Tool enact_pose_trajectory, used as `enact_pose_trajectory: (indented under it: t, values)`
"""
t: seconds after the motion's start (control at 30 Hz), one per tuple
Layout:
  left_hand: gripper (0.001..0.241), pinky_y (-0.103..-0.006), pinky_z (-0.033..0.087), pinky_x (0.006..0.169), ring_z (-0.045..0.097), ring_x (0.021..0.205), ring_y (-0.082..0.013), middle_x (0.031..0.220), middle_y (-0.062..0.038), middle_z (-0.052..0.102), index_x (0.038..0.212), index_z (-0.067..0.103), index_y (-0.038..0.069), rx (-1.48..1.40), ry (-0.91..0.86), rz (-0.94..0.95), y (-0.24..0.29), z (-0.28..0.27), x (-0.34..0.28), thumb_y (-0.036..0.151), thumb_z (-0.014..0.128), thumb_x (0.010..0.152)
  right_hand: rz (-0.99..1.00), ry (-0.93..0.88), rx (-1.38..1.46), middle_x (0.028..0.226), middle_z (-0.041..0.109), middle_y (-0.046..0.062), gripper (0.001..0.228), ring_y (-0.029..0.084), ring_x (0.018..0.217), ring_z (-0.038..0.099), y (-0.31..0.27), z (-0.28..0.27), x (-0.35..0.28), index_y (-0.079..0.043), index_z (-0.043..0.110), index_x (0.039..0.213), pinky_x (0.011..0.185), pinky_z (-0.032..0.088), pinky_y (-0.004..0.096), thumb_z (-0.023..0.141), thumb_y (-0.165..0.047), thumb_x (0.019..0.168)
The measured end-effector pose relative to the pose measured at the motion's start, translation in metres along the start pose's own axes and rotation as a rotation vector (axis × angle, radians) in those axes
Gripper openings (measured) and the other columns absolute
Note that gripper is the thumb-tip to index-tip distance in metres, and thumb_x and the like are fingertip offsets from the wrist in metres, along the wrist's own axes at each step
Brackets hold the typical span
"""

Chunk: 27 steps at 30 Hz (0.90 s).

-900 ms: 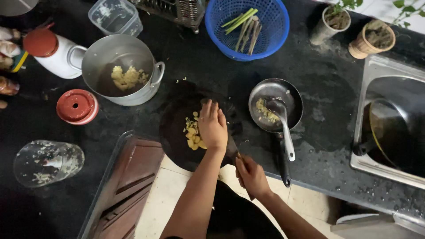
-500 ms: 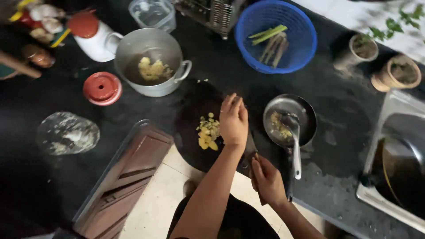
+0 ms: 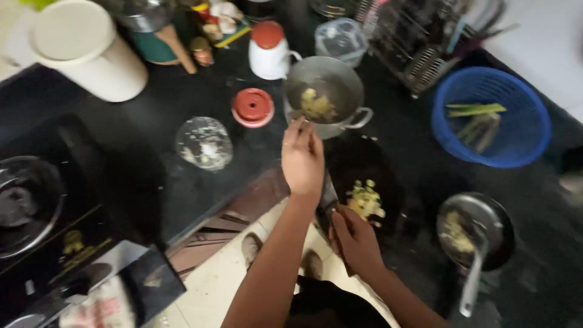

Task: Prepare ingredients by chopping them with a knife and then using a manual food processor.

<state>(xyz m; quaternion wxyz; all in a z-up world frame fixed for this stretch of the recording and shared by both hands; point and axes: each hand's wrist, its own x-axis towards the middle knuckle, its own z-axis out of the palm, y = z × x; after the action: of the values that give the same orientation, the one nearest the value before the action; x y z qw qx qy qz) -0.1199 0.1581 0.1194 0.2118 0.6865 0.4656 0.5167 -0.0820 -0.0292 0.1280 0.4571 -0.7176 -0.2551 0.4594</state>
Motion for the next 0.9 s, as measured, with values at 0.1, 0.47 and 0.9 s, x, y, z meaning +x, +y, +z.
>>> enact_pose_trajectory:
  t: [0.1,0.47,0.9]
  values:
    - [0.02,-0.0389,0.056,0.091,0.07,0.106,-0.0338,0.127,-0.013,0.07,0.111,0.074,-0.001,0.109,0.086,0.0,-0.03,-0.046,0.041,0.003,0.067,0.092,-0.041,-0.076,0.072,0.068,0.064,0.005,0.038,0.011,0.046,0.045,-0.003,0.051,0.03,-0.002,0.069,0.133,0.042,0.037,0.027,0.058,-0.021,0.103]
    - [0.019,-0.0372,0.064,0.089,0.073,0.112,-0.0282,0.121,-0.007,0.074,0.111,0.08,0.008,0.225,0.158,-0.154,-0.184,-0.104,0.099,0.015,0.066,0.1,-0.064,-0.121,-0.215,0.062,0.07,0.012,0.039,0.017,0.041,0.064,-0.034,0.194,0.087,0.004,0.068,0.128,0.036,0.055,0.03,0.057,-0.027,0.105]
    - [0.013,-0.0336,0.068,0.072,0.076,0.096,-0.0259,0.111,-0.005,0.073,0.105,0.078,0.012,0.132,0.2,-0.144,-0.217,-0.105,0.091,0.011,0.069,0.096,-0.021,-0.017,-0.341,0.062,0.072,0.011,0.033,0.017,0.043,0.064,-0.042,0.202,0.085,0.003,0.075,0.113,0.043,0.054,0.032,0.061,-0.026,0.105]
